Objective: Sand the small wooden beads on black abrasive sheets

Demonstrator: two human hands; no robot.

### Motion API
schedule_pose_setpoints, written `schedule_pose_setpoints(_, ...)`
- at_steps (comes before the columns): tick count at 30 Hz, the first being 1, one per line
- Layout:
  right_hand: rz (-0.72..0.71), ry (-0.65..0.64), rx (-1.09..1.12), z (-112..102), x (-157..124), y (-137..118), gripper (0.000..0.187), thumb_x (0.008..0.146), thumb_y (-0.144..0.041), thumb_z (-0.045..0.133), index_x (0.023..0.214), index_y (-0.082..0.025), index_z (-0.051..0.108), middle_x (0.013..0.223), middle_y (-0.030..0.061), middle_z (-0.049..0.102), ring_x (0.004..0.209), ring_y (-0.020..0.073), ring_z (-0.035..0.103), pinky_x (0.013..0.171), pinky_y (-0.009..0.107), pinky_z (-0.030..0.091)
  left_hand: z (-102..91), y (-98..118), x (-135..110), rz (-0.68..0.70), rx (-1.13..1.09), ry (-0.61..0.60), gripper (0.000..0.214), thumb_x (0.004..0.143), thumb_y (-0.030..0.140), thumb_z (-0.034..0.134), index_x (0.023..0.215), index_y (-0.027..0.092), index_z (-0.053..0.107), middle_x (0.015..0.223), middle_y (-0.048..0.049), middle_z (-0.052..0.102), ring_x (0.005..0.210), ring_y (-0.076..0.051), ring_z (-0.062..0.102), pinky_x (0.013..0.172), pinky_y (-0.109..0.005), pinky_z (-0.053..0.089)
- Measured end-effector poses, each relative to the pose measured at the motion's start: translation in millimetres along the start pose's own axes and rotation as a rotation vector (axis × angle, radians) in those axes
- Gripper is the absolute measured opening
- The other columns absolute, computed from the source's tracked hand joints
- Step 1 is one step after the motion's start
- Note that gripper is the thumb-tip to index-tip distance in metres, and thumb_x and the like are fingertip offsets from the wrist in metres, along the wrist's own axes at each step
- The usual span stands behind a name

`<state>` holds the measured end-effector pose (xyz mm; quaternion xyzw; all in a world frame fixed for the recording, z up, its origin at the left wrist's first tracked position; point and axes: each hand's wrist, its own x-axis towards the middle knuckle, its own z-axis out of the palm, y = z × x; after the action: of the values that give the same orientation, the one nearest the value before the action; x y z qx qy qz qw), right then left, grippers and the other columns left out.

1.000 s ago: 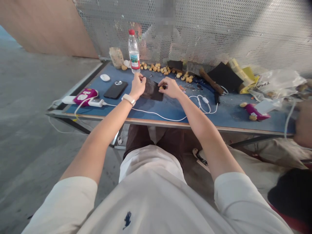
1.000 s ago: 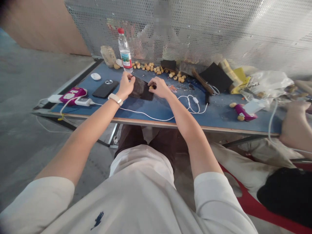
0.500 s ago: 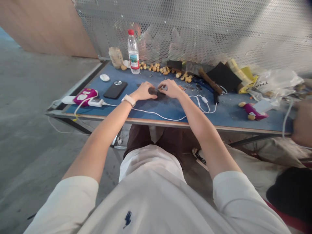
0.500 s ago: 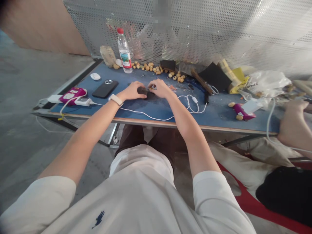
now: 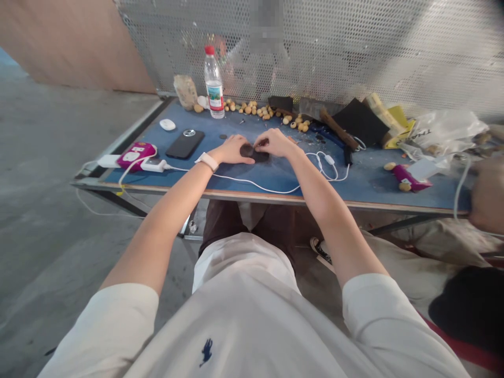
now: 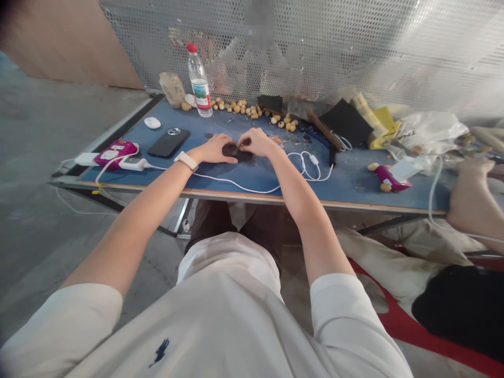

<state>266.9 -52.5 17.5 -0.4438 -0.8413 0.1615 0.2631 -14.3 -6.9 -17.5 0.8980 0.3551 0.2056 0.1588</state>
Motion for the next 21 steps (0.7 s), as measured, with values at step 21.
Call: schedule_pose_setpoints(21, -0.009, -0.019, 0.065, 0.9, 9.5, 5.8, 0.024, 0.086, -0.040, 0.116, 0.093, -0.025, 0.099, 0.091, 0.0098, 0.090, 0.098, 0.0371, 0.086, 0.112, 0.060, 0.073, 7.9, -6.9, 6.2, -0.067, -0.029, 0.025, 0.086, 0.068, 0.076, 0.115, 0.134, 0.025, 0.092, 0.149, -0.0228, 0.083, 0.154, -0.059, 0.073, 0.141, -0.067, 0.057)
